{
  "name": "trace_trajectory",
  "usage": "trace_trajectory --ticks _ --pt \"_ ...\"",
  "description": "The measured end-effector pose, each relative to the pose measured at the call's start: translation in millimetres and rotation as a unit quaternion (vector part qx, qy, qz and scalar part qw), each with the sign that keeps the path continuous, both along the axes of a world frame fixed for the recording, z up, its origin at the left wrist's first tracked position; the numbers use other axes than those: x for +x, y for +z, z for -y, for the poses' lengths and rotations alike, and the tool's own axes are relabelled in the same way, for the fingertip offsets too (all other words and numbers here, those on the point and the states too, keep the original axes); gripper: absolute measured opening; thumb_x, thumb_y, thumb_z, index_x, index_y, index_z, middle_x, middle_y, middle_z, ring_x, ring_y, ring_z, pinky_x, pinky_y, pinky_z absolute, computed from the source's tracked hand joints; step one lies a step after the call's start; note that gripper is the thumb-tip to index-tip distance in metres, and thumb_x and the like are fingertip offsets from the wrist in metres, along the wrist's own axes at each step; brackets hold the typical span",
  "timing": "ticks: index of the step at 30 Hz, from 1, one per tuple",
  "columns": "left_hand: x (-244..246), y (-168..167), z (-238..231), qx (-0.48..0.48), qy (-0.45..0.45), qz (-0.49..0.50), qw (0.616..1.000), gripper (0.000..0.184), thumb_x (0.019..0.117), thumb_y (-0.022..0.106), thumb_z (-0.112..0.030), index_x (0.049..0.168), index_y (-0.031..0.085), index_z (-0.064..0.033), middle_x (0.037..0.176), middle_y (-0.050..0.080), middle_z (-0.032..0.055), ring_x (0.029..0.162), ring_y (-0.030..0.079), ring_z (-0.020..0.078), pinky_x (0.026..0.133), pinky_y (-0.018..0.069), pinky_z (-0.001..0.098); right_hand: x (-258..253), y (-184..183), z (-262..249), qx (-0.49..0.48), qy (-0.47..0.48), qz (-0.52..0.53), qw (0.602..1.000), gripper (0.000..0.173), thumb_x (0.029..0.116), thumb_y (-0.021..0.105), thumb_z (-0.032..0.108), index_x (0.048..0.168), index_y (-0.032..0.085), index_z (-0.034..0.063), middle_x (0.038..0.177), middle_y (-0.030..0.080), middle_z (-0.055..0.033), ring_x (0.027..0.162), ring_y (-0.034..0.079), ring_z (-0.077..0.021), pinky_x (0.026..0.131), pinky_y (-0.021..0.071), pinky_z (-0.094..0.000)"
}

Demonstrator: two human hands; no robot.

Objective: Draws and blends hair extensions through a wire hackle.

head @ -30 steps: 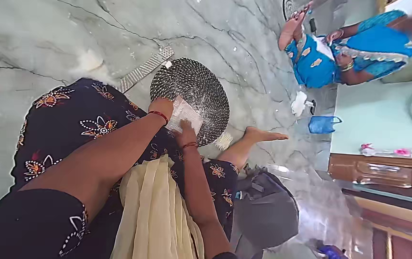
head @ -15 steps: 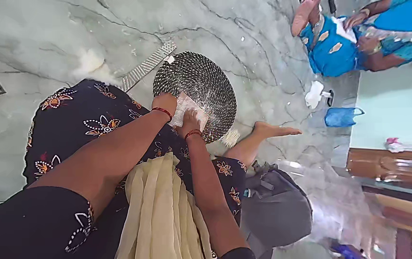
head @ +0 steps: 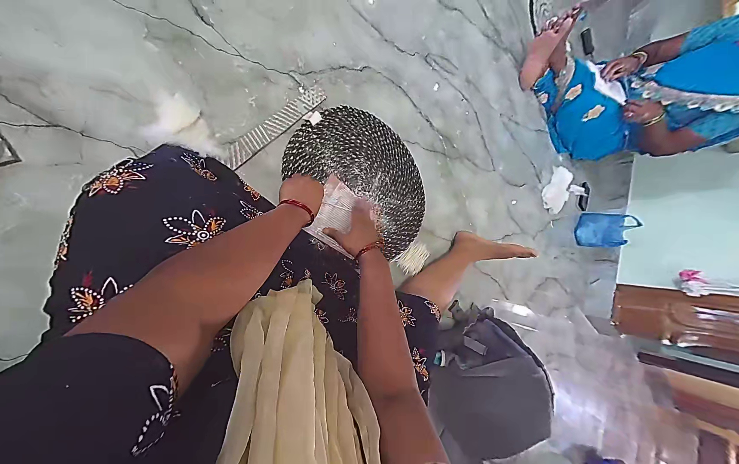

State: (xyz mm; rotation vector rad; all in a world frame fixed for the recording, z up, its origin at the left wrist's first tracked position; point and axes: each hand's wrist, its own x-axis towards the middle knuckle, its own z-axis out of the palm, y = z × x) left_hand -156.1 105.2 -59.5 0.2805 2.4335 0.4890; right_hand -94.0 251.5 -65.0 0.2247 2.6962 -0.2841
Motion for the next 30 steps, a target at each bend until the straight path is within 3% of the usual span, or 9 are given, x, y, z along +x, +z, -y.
trace_trajectory --ticks 3,5,9,13,15,19,26,28,30 --pt "-2.3 -1.0 -1.2 -0.01 -0.001 0.006 1.0 0.023 0.0999 0.058 0.001 0.117 0.068 0.0112 0.137 0.059 0.032 0.133 0.054 0.0498 0.099 0.0495 0.0668 -8.5 -18.9 22.5 0.05 0.037 0.078 0.995 0.121 0.0833 0.079 0.058 0.165 0.01 -0.0002 0.172 0.005 -0.0234 0.16 0.006 -0.0393 0.124 0.0153 -0.0654" --pt "-0.3 -2.4 0.1 -0.009 0.007 0.008 1.0 0.024 0.1004 0.057 0.0 0.119 0.067 0.0115 0.138 0.059 0.0322 0.133 0.055 0.05 0.098 0.0502 0.0674 -4.2 -28.1 33.0 0.058 0.022 0.085 0.994 0.113 0.0882 0.076 0.052 0.165 0.011 0.0003 0.172 0.006 -0.0227 0.16 0.005 -0.0398 0.124 0.0149 -0.0653" --pt "2.1 -3.3 -0.8 0.0 0.009 -0.007 1.0 0.026 0.0987 0.06 0.0 0.122 0.067 0.011 0.141 0.057 0.0326 0.135 0.052 0.0524 0.1 0.0483 0.0706 15.6 -43.4 44.5 0.053 0.002 -0.007 0.999 0.071 0.1028 0.062 0.034 0.156 0.036 -0.0064 0.163 0.034 -0.0284 0.155 0.027 -0.0431 0.124 0.0264 -0.0567" --pt "7.5 -5.7 1.3 -0.01 0.004 -0.009 1.0 0.024 0.0975 0.063 -0.001 0.117 0.068 0.0112 0.137 0.059 0.0324 0.134 0.052 0.0517 0.098 0.05 0.0693 28.4 -31.9 51.3 0.031 -0.024 -0.019 0.999 0.057 0.1048 0.059 0.029 0.149 0.048 -0.006 0.157 0.045 -0.0273 0.15 0.039 -0.0395 0.123 0.0306 -0.0516" --pt "10.1 -5.5 5.9 0.001 0.008 -0.008 1.0 0.023 0.0993 0.059 0.001 0.117 0.068 0.0119 0.137 0.06 0.0317 0.135 0.052 0.0511 0.098 0.0498 0.0683 30.8 -19.3 44.0 -0.01 -0.073 -0.028 0.997 0.061 0.1017 0.064 0.033 0.148 0.049 -0.0039 0.154 0.048 -0.0263 0.145 0.045 -0.0384 0.119 0.0375 -0.0521" --pt "2.4 -2.2 4.2 0.008 0.015 -0.001 1.0 0.024 0.1018 0.055 -0.001 0.118 0.068 0.0105 0.137 0.06 0.0302 0.134 0.053 0.0501 0.097 0.0509 0.0671 12.5 0.1 17.5 -0.049 -0.086 -0.025 0.995 0.099 0.0947 0.073 0.039 0.161 0.017 -0.0079 0.168 0.016 -0.0295 0.158 0.015 -0.041 0.128 0.0178 -0.051" --pt "-4.5 -4.8 -2.3 -0.008 0.0 0.005 1.0 0.023 0.1011 0.056 0.0 0.118 0.068 0.0095 0.138 0.059 0.0302 0.133 0.054 0.0497 0.098 0.05 0.0679 -12.1 -28.8 34.2 0.061 0.038 0.089 0.993 0.109 0.0917 0.073 0.049 0.164 0.009 -0.0024 0.172 0.005 -0.0255 0.16 0.007 -0.04 0.126 0.0163 -0.0588" --pt "-4.6 -4.8 -2.9 -0.014 0.0 0.002 1.0 0.023 0.1007 0.056 -0.001 0.117 0.069 0.0097 0.138 0.06 0.0296 0.133 0.054 0.049 0.098 0.05 0.0672 -12.0 -28.0 41.3 0.068 0.022 0.09 0.993 0.105 0.0931 0.073 0.044 0.163 0.011 -0.0027 0.171 0.008 -0.0255 0.16 0.01 -0.04 0.126 0.0187 -0.0567" --pt "-2.5 -2.8 -3.6 -0.013 0.006 -0.003 1.0 0.023 0.1001 0.058 -0.001 0.117 0.068 0.0111 0.139 0.059 0.0304 0.134 0.054 0.0495 0.098 0.0502 0.0675 -6.6 -29.6 47.3 0.06 0.007 0.063 0.996 0.089 0.0967 0.071 0.033 0.16 0.023 -0.0062 0.168 0.021 -0.0279 0.157 0.02 -0.0412 0.126 0.0235 -0.0534"
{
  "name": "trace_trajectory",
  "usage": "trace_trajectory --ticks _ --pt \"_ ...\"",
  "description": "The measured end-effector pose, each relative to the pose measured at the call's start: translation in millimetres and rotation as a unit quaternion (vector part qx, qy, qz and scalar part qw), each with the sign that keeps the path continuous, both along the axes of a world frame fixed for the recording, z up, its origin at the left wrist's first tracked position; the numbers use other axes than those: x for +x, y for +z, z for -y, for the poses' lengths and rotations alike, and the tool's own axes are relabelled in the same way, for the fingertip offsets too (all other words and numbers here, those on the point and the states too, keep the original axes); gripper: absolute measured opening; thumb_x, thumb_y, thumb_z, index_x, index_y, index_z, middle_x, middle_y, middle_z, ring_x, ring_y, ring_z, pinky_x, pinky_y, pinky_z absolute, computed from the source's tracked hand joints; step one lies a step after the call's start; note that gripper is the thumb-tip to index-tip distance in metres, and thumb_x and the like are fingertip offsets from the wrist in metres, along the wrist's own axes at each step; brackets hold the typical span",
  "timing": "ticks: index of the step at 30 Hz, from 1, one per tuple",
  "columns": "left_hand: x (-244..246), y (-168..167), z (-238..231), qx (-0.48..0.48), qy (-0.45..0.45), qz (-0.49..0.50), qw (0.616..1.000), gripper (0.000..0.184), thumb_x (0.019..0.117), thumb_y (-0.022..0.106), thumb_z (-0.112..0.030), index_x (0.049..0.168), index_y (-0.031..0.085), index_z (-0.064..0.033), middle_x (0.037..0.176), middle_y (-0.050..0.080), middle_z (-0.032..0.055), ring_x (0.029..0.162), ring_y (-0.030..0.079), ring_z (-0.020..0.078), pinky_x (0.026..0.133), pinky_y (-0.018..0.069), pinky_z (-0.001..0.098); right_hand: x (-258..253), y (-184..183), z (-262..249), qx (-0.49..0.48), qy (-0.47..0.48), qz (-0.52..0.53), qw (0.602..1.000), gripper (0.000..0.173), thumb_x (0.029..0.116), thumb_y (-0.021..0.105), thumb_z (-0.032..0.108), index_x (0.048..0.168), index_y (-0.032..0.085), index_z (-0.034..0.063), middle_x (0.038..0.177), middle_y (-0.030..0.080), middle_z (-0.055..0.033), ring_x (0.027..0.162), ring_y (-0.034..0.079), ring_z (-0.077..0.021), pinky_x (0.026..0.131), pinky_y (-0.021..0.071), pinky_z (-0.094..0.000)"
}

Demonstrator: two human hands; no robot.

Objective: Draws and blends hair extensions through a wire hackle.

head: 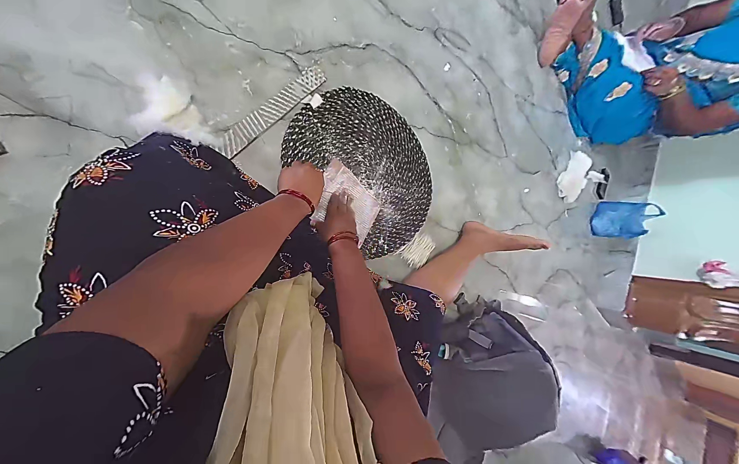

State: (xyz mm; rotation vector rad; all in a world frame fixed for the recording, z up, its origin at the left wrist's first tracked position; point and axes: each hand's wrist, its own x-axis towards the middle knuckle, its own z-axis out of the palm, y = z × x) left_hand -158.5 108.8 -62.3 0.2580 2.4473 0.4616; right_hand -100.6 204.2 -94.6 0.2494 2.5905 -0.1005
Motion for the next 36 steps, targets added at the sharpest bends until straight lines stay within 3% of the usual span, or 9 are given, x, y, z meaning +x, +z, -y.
trace_trajectory --ticks 6,8,12,17,20,26,30,32,36 --pt "9.7 3.7 6.6 0.009 -0.003 0.006 1.0 0.026 0.0951 0.067 -0.001 0.117 0.068 0.0119 0.139 0.058 0.032 0.136 0.05 0.0517 0.1 0.0485 0.0689 30.9 -3.4 13.6 -0.011 -0.037 -0.072 0.997 0.053 0.1056 0.057 0.022 0.15 0.046 -0.0058 0.153 0.049 -0.0269 0.145 0.046 -0.0398 0.118 0.0387 -0.0505" --pt "11.7 4.3 11.1 0.017 0.003 0.008 1.0 0.024 0.0966 0.063 0.0 0.116 0.068 0.0118 0.139 0.058 0.0317 0.136 0.051 0.0516 0.1 0.0485 0.0687 30.9 15.1 6.1 -0.042 -0.077 -0.061 0.994 0.057 0.1047 0.059 0.025 0.151 0.045 -0.0037 0.158 0.043 -0.025 0.148 0.042 -0.0383 0.119 0.038 -0.051" --pt "5.3 2.9 11.2 0.033 -0.007 -0.011 0.999 0.023 0.0993 0.056 0.003 0.117 0.068 0.0111 0.139 0.059 0.0295 0.136 0.051 0.0501 0.102 0.0478 0.0669 13.2 41.2 -30.9 -0.082 -0.107 -0.093 0.986 0.089 0.0993 0.068 0.036 0.161 0.02 -0.0071 0.168 0.022 -0.0272 0.158 0.02 -0.0376 0.128 0.0195 -0.0483" --pt "-1.7 -0.7 1.5 0.024 -0.019 -0.008 1.0 0.022 0.0997 0.056 0.002 0.115 0.068 0.0116 0.136 0.06 0.0311 0.135 0.052 0.0496 0.101 0.0481 0.0666 -13.5 23.4 -35.3 -0.043 0.0 0.024 0.999 0.114 0.089 0.076 0.051 0.163 0.01 -0.0046 0.171 0.008 -0.0271 0.159 0.011 -0.0409 0.125 0.0185 -0.062" --pt "-3.0 -2.4 -0.3 0.016 -0.012 -0.004 1.0 0.023 0.1005 0.054 0.002 0.116 0.068 0.0121 0.138 0.059 0.0311 0.136 0.051 0.0491 0.102 0.0476 0.0659 -9.2 6.8 -13.7 0.028 -0.002 0.057 0.998 0.117 0.0866 0.078 0.048 0.164 0.006 -0.0012 0.172 0.001 -0.0241 0.16 0.005 -0.0416 0.125 0.0185 -0.0612" --pt "1.2 -2.9 -1.3 0.003 -0.024 -0.02 1.0 0.026 0.0983 0.06 0.001 0.12 0.066 0.0126 0.142 0.057 0.0309 0.138 0.049 0.0501 0.103 0.0471 0.0668 15.8 4.1 4.1 0.013 -0.015 -0.031 0.999 0.07 0.0995 0.067 0.026 0.153 0.038 -0.0087 0.158 0.04 -0.0296 0.151 0.035 -0.043 0.122 0.0323 -0.0542" --pt "10.2 0.7 3.6 -0.008 -0.035 -0.018 0.999 0.023 0.0969 0.063 0.0 0.116 0.067 0.0132 0.138 0.058 0.0323 0.136 0.05 0.0508 0.099 0.0495 0.0667 44.9 -6.6 9.8 0.005 -0.021 -0.086 0.996 0.053 0.1066 0.052 0.018 0.151 0.042 -0.0085 0.158 0.043 -0.0278 0.152 0.036 -0.0398 0.124 0.0303 -0.0497" --pt "12.1 1.8 7.7 -0.005 -0.029 -0.012 0.999 0.023 0.0986 0.06 0.0 0.116 0.068 0.0129 0.136 0.059 0.0325 0.135 0.052 0.0505 0.099 0.0493 0.0666 45.0 4.4 -1.4 -0.023 -0.039 -0.07 0.997 0.058 0.1051 0.055 0.022 0.154 0.04 -0.0061 0.162 0.037 -0.0265 0.154 0.032 -0.0389 0.125 0.0283 -0.0495" --pt "6.1 -0.1 8.7 0.027 -0.019 -0.008 0.999 0.022 0.0991 0.059 0.001 0.116 0.069 0.0107 0.136 0.06 0.0311 0.136 0.05 0.051 0.102 0.0467 0.0677 22.2 31.9 -30.7 -0.053 -0.059 -0.068 0.995 0.102 0.0928 0.075 0.04 0.161 0.016 -0.0079 0.169 0.014 -0.0307 0.158 0.014 -0.0433 0.128 0.0156 -0.0547"
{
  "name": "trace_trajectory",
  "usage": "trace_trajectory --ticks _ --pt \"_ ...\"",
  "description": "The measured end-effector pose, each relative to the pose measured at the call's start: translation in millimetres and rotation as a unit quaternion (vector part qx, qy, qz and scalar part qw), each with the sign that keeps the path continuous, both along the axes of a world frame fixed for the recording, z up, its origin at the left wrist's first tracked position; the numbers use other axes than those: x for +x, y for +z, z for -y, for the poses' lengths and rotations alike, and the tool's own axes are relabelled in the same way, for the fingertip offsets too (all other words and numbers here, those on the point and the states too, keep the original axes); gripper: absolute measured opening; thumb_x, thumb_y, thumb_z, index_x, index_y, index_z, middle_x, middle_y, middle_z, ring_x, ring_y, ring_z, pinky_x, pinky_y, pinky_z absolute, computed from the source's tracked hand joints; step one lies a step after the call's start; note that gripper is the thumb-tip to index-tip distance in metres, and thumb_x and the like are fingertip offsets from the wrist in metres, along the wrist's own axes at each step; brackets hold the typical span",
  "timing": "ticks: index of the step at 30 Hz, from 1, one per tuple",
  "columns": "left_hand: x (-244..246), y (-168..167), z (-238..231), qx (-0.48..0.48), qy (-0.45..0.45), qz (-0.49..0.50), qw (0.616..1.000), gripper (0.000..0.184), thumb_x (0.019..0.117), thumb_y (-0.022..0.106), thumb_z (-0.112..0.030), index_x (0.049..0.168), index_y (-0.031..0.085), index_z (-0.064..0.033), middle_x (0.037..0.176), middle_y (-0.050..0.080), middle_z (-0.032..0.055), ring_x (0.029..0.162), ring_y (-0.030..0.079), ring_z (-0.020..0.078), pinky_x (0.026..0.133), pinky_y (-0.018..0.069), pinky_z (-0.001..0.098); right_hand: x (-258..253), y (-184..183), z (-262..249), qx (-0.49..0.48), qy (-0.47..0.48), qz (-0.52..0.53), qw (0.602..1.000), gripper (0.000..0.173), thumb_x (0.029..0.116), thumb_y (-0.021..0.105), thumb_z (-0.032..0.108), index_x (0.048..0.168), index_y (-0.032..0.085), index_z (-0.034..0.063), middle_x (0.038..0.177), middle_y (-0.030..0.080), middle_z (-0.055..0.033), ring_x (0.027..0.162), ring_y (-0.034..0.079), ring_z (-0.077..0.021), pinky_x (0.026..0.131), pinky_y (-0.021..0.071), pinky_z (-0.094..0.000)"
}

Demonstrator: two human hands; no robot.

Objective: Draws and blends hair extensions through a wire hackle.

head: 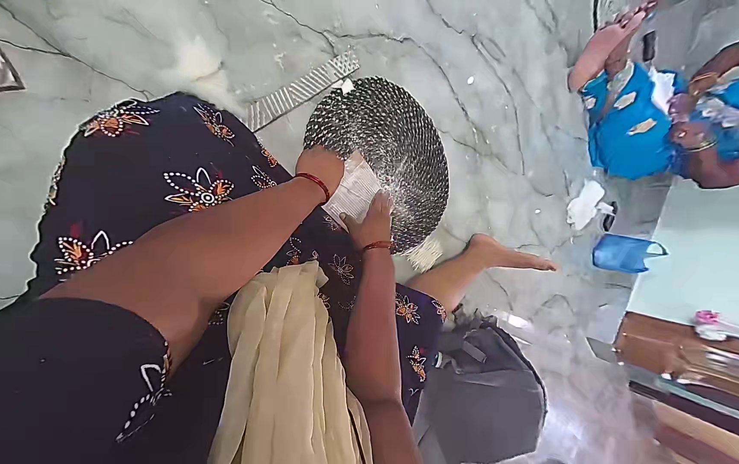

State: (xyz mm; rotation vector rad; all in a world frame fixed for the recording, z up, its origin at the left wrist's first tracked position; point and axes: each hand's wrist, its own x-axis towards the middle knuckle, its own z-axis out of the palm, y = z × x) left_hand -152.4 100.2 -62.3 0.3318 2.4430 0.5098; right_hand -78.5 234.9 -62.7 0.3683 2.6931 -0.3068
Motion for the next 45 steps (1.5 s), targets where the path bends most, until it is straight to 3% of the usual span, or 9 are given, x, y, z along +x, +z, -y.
trace_trajectory --ticks 5,9,17,21,24,30,34,38,45 --pt "-7.3 -0.8 -8.4 -0.003 -0.001 -0.006 1.0 0.019 0.0981 0.06 0.001 0.111 0.069 0.0125 0.132 0.061 0.0327 0.133 0.052 0.0524 0.098 0.0484 0.0685 -29.0 -9.7 7.9 0.025 0.072 0.092 0.993 0.119 0.0858 0.075 0.061 0.164 0.012 -0.0028 0.171 0.007 -0.0257 0.159 0.008 -0.0422 0.124 0.0142 -0.0679" --pt "-5.7 -0.5 -7.9 -0.02 0.012 0.005 1.0 0.024 0.0992 0.061 -0.002 0.116 0.067 0.0127 0.136 0.059 0.034 0.134 0.052 0.053 0.099 0.0487 0.0694 -22.0 -33.3 29.4 0.059 0.044 0.094 0.993 0.118 0.0875 0.073 0.059 0.165 0.005 0.0007 0.172 0.0 -0.0247 0.16 0.001 -0.0421 0.123 0.012 -0.068" --pt "11.1 3.6 -10.1 -0.073 -0.002 -0.011 0.997 0.028 0.0953 0.068 -0.004 0.112 0.064 0.0182 0.13 0.058 0.0407 0.125 0.056 0.0577 0.091 0.0506 0.0724 3.4 -43.9 43.8 0.058 0.005 0.012 0.998 0.077 0.1012 0.063 0.041 0.156 0.035 -0.0059 0.165 0.031 -0.0268 0.156 0.027 -0.0393 0.126 0.0258 -0.0519" --pt "19.2 -2.3 -0.5 -0.091 -0.026 -0.024 0.995 0.02 0.0986 0.064 -0.005 0.108 0.068 0.0125 0.124 0.063 0.0366 0.121 0.06 0.0554 0.089 0.0514 0.0725 12.0 -35.2 46.7 0.043 0.018 0.032 0.998 0.081 0.0976 0.069 0.041 0.155 0.036 -0.0064 0.165 0.029 -0.0285 0.154 0.028 -0.0421 0.123 0.0308 -0.0545" --pt "22.6 -6.5 0.1 -0.094 -0.048 -0.039 0.994 0.019 0.0996 0.062 -0.005 0.109 0.07 0.0098 0.126 0.064 0.0335 0.123 0.06 0.0536 0.09 0.0516 0.0719 21.7 -31.1 30.5 -0.015 0.036 0.028 0.999 0.081 0.0969 0.069 0.044 0.157 0.037 0.0001 0.165 0.03 -0.0266 0.154 0.029 -0.0405 0.123 0.0318 -0.0537" --pt "31.7 9.8 4.8 -0.071 -0.05 -0.021 0.996 0.021 0.0977 0.065 -0.003 0.112 0.069 0.0115 0.127 0.063 0.0361 0.123 0.059 0.0562 0.091 0.0495 0.0741 61.5 20.9 -26.3 -0.199 -0.089 0.019 0.976 0.053 0.1068 0.057 0.031 0.149 0.051 0.0001 0.144 0.058 -0.0255 0.136 0.055 -0.0393 0.116 0.0389 -0.0572" --pt "25.8 10.7 -2.2 -0.038 -0.076 -0.012 0.996 0.018 0.098 0.062 -0.004 0.109 0.071 0.0077 0.122 0.066 0.0346 0.12 0.061 0.0548 0.092 0.0486 0.0748 80.9 7.8 -46.4 -0.358 -0.318 -0.134 0.868 0.034 0.1069 0.055 0.014 0.133 0.06 -0.0066 0.123 0.069 -0.0209 0.103 0.069 -0.0223 0.092 0.0553 -0.0369" --pt "22.4 15.2 -13.6 -0.036 -0.096 -0.01 0.995 0.019 0.0988 0.061 -0.005 0.111 0.071 0.0062 0.121 0.066 0.0346 0.12 0.061 0.0549 0.091 0.049 0.0745 69.5 4.1 -35.5 -0.479 -0.449 -0.206 0.726 0.028 0.1084 0.049 0.01 0.129 0.06 -0.0054 0.113 0.07 -0.0145 0.084 0.068 -0.0122 0.073 0.0557 -0.0268" --pt "27.8 21.4 -24.2 -0.008 -0.136 0.029 0.99 0.019 0.0971 0.064 -0.006 0.111 0.071 0.0046 0.117 0.068 0.0323 0.117 0.063 0.0539 0.091 0.0494 0.0732 40.5 -3.4 -21.2 -0.444 -0.519 -0.211 0.699 0.022 0.1059 0.058 0.013 0.12 0.064 -0.0037 0.097 0.071 -0.0103 0.068 0.064 -0.0087 0.06 0.0526 -0.0225"
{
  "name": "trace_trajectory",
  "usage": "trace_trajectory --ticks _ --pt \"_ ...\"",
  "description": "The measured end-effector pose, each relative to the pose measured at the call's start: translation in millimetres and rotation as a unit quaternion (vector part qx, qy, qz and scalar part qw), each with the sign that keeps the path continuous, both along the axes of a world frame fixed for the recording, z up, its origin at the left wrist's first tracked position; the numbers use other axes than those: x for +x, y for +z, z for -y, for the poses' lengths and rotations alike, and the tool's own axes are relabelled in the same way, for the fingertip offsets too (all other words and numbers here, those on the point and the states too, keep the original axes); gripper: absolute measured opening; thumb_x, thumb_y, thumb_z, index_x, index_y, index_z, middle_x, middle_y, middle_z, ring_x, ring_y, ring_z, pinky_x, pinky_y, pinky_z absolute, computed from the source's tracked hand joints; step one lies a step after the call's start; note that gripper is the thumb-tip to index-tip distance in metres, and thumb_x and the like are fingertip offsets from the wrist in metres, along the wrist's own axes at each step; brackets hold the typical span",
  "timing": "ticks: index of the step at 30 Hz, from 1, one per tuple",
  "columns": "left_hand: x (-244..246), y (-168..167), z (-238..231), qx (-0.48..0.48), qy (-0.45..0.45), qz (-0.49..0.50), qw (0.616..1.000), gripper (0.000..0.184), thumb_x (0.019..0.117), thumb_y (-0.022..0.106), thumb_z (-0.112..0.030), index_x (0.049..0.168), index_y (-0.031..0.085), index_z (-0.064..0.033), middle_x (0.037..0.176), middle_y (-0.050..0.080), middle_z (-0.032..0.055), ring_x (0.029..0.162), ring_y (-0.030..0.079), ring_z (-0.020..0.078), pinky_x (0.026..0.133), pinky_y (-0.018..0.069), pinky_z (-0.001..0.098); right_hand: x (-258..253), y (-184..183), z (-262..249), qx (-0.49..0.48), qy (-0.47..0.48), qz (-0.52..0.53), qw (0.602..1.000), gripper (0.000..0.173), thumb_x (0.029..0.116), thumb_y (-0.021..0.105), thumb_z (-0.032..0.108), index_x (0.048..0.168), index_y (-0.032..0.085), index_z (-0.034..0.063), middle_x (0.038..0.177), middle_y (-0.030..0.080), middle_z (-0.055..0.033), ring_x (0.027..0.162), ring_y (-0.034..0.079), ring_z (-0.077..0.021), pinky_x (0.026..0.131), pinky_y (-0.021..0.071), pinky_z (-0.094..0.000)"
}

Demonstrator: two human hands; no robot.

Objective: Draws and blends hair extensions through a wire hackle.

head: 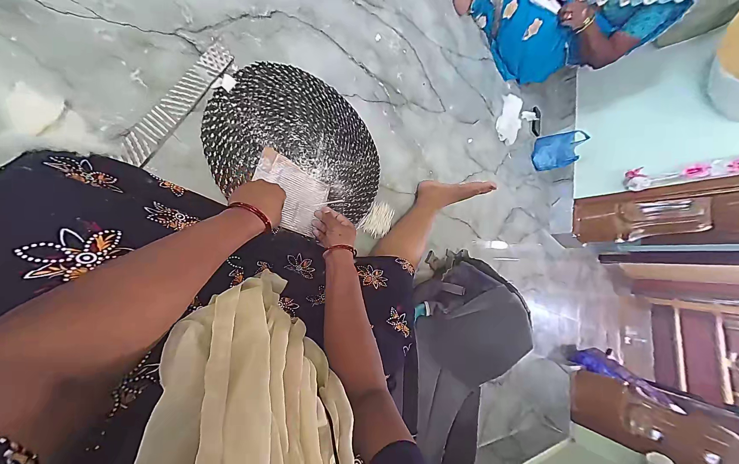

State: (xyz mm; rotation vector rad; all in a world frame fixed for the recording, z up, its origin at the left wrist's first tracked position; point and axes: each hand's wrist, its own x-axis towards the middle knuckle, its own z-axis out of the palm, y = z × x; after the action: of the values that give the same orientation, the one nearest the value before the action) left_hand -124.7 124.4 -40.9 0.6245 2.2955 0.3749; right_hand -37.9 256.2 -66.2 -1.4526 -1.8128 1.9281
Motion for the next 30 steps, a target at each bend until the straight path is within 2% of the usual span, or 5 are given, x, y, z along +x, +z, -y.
trace_trajectory --ticks 15,22,24,27,30 --pt "4.3 1.7 -6.2 0.024 -0.051 0.043 0.997 0.019 0.0988 0.062 -0.008 0.11 0.07 0.0061 0.116 0.069 0.0307 0.117 0.064 0.0506 0.092 0.0499 0.0711 -0.6 7.9 -6.4 0.047 -0.052 -0.018 0.997 0.015 0.104 0.06 0.012 0.107 0.065 -0.0011 0.079 0.066 -0.0034 0.058 0.057 -0.006 0.055 0.0492 -0.0215" --pt "-4.2 11.8 4.1 -0.02 0.041 0.039 0.998 0.016 0.0945 0.067 -0.004 0.101 0.068 0.0104 0.114 0.066 0.0357 0.112 0.064 0.055 0.085 0.0499 0.0743 21.5 43.7 -88.2 0.186 -0.046 0.0 0.981 0.016 0.1048 0.058 0.014 0.102 0.065 -0.0007 0.074 0.064 -0.0004 0.054 0.054 -0.004 0.052 0.0488 -0.0216" --pt "-11.1 12.3 5.9 -0.003 0.052 0.034 0.998 0.017 0.0967 0.064 -0.005 0.103 0.068 0.0102 0.115 0.066 0.0357 0.114 0.063 0.0554 0.087 0.0492 0.0744 26.6 55.2 -118.4 0.29 0.021 0.143 0.946 0.021 0.1029 0.064 0.02 0.104 0.07 0.0002 0.083 0.07 -0.005 0.066 0.061 -0.0099 0.064 0.0525 -0.0292" --pt "-16.7 11.4 4.4 0.016 0.052 0.028 0.998 0.018 0.0981 0.061 -0.006 0.106 0.068 0.0087 0.116 0.066 0.0345 0.116 0.062 0.055 0.089 0.0483 0.0745 15.3 62.6 -140.1 0.39 0.148 0.377 0.827 0.031 0.1014 0.064 0.032 0.11 0.075 0.0036 0.114 0.074 -0.0178 0.109 0.069 -0.0328 0.096 0.0508 -0.0576" --pt "-17.1 6.5 2.0 0.004 0.041 0.028 0.999 0.019 0.0995 0.06 -0.008 0.108 0.068 0.0064 0.118 0.067 0.0328 0.118 0.062 0.0535 0.09 0.0486 0.0731 -1.5 45.7 -143.1 0.435 0.211 0.469 0.739 0.041 0.0966 0.068 0.035 0.117 0.072 -0.0001 0.125 0.068 -0.0262 0.122 0.063 -0.0429 0.101 0.048 -0.0648"
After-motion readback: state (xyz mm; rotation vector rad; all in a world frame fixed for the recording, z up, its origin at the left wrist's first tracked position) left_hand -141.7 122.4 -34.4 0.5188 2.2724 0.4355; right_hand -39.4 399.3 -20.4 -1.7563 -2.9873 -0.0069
